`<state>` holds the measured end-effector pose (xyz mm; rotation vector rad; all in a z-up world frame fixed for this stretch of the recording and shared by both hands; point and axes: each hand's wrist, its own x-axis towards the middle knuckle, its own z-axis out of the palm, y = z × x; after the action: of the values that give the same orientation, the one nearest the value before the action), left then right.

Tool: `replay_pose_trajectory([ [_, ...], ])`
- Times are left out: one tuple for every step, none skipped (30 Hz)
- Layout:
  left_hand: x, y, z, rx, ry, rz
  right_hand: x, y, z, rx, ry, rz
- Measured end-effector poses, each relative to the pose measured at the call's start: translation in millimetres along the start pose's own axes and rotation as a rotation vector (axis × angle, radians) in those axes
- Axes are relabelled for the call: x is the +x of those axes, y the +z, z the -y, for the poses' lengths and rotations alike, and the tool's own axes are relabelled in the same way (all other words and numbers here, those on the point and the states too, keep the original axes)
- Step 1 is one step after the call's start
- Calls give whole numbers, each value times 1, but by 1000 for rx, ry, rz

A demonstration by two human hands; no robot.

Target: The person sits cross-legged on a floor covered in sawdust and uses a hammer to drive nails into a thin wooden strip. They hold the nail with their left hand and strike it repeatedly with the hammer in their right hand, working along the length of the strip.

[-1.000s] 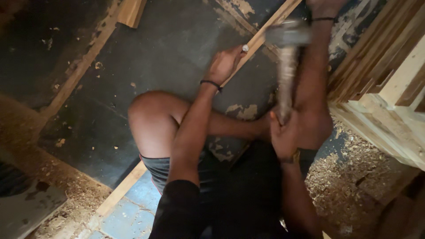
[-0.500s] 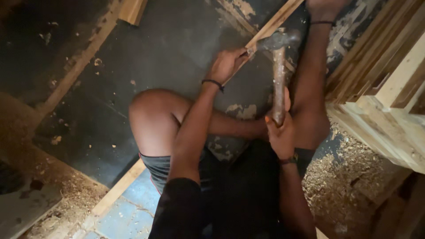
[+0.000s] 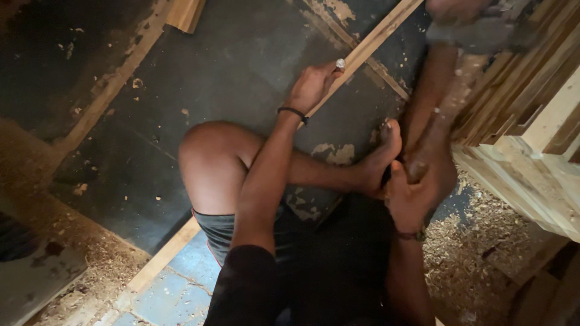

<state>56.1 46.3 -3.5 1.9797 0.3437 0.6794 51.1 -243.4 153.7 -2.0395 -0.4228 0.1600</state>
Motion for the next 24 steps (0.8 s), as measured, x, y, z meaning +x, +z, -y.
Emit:
replay_pose_trajectory([
  [2,1,0,22,-47,32,0,-3,6,-81,-183,-24],
  [2,2,0,46,-95,65,0,-9,11,-161,-365,-45],
  [1,2,0,52,-82,67,0,-12,12,-241,-547,-62],
  [1,4,0,57,-67,70,-3,-13,10,-200,-446,-71],
  [0,4,-1,61,-53,74,-5,-15,5,-159,-346,-80],
  [-1,5,-1,54,-41,64,-7,-18,-1,-120,-245,-89],
  [-1,5,0,47,-30,54,-7,-21,-7,-175,-271,-103],
  [-1,5,1,41,-19,42,-6,-22,-12,-228,-298,-116],
  [-2,6,3,28,-21,33,-5,-23,-15,-282,-325,-128],
  [-3,8,4,14,-21,24,-4,-21,-18,-344,-384,-105],
  [-4,9,5,0,-21,14,-2,-16,-20,-405,-442,-80],
  [-5,11,7,21,9,11,1,-12,-21,-468,-502,-59],
  [-8,11,10,42,39,8,5,-5,-22,-505,-351,55],
  [-6,12,14,66,74,2,8,7,-23,-534,-206,168],
  [-5,16,15,141,15,66,12,14,-22,-558,-62,284],
  [-3,17,17,221,-45,125,14,17,-21,-355,-154,284],
  [0,17,20,302,-106,182,12,21,-21,-151,-244,284],
  [-2,17,22,254,-97,173,9,21,-25,49,-324,290],
  [-5,16,24,206,-88,163,11,23,-32,-135,-259,284],
  [-12,16,24,153,-84,161,9,24,-42,-322,-182,279],
  [-16,15,24,169,-68,160,4,23,-53,-509,-104,274],
  [-11,13,23,185,-38,163,-1,23,-64,-405,-138,263],
  [-7,13,20,200,-8,165,-8,22,-73,-301,-173,250],
  [-2,9,16,159,-5,93,-6,25,-79,-191,-228,251],
])
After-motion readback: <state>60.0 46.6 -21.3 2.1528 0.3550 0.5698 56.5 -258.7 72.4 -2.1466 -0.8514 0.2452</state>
